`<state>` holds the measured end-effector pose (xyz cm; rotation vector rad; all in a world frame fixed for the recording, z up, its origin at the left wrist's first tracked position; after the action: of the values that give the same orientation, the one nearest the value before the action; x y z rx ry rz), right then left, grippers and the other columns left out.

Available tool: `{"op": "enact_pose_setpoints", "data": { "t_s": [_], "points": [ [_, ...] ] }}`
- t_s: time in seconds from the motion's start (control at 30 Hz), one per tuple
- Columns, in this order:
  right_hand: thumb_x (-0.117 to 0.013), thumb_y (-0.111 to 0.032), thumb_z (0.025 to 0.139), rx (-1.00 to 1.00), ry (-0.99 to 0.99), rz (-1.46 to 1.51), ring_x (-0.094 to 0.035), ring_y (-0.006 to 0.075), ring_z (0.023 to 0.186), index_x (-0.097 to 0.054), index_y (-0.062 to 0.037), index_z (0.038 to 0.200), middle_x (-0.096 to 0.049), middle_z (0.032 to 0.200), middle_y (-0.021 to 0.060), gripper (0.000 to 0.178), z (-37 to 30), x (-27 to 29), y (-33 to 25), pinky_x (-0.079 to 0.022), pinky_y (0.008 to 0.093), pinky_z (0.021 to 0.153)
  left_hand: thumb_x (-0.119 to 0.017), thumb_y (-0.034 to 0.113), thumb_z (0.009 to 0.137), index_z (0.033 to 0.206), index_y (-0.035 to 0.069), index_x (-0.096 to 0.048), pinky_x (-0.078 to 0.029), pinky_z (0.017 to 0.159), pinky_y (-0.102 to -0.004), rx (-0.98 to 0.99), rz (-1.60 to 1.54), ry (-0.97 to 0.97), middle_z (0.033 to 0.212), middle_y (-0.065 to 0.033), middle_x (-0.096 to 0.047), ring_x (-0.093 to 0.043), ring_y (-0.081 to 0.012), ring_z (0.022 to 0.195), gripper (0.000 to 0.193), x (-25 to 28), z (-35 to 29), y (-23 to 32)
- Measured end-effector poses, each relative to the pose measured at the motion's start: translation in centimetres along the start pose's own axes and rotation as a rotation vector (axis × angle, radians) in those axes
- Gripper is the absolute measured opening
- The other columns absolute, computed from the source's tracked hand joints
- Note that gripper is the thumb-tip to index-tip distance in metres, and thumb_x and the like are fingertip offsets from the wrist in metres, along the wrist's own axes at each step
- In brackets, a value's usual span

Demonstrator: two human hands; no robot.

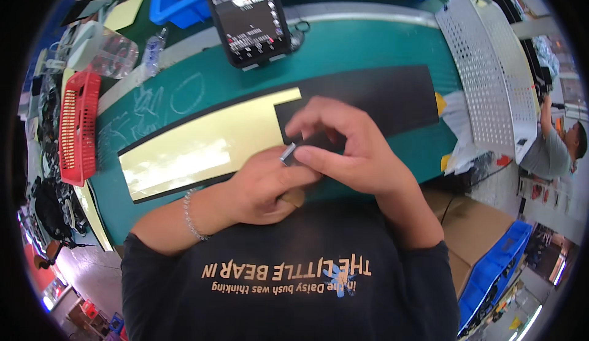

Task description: The person assembles internal electronic components into a plastic housing by hand, inserting a circuit board, wiring harness, and battery, securing the battery with an adhesive strip.

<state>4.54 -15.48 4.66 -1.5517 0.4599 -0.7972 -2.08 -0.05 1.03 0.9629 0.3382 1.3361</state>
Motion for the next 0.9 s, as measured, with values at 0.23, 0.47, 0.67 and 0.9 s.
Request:
{"op": "enact_pose_setpoints", "data": {
  "t_s": [0.23,0.47,0.67,0.9],
  "points": [
    [-0.063,-0.009,0.084,0.023,-0.119,0.168,-0.049,0.0099,0.077,-0.061,0.0000,0.087,-0.055,0.086,0.0043,0.010,0.0,-0.4,-0.3,-0.039,0.0237,0.066,-0.056,-0.014,0.063,0.103,0.002,-0.054,-0.046,0.059,-0.0364,-0.041,-0.015,-0.010,0.079,-0.0092,-0.053,-0.055,-0.0284,0.067,0.043,0.0,-0.7,0.0],
    [-0.062,-0.006,0.081,0.033,-0.042,0.024,-0.050,0.0118,0.074,-0.059,0.0003,0.084,-0.055,0.081,0.0054,0.007,-0.4,-0.6,-1.2,-0.040,0.0250,0.067,-0.056,-0.015,0.064,0.103,0.003,-0.054,-0.047,0.060,-0.0356,0.004,-0.078,-0.070,0.081,-0.0102,-0.057,-0.058,-0.0281,0.069,0.043,-0.2,-1.1,-0.4],
    [-0.065,-0.008,0.082,0.100,-0.076,0.017,-0.052,0.0109,0.073,-0.059,0.0013,0.085,-0.055,0.081,0.0052,0.011,-0.7,0.0,-0.8,-0.041,0.0243,0.063,-0.055,-0.015,0.067,0.102,0.004,-0.054,-0.048,0.060,-0.0355,-0.010,-0.143,-0.082,0.084,-0.0119,-0.061,-0.060,-0.0292,0.070,0.040,0.0,-0.4,-0.5],
    [-0.062,-0.027,0.088,-0.043,-0.246,0.651,-0.042,0.0071,0.058,-0.063,0.0015,0.086,-0.050,0.081,0.0065,0.029,-0.9,-0.7,1.6,-0.032,0.0195,0.046,-0.052,-0.015,0.070,0.101,0.004,-0.049,-0.054,0.070,-0.0383,-0.106,-0.074,-0.121,0.095,-0.0214,-0.062,-0.065,-0.0347,0.084,0.037,-0.4,-0.1,0.5]
  ]
}}
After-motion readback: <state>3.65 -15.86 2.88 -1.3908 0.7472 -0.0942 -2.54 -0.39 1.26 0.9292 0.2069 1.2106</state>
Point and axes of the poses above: each hand's wrist, its own z-axis towards the middle knuckle, its own x-axis out of the back of the hand, y = z × x, the point moved 2 cm from there along z, towards the middle knuckle
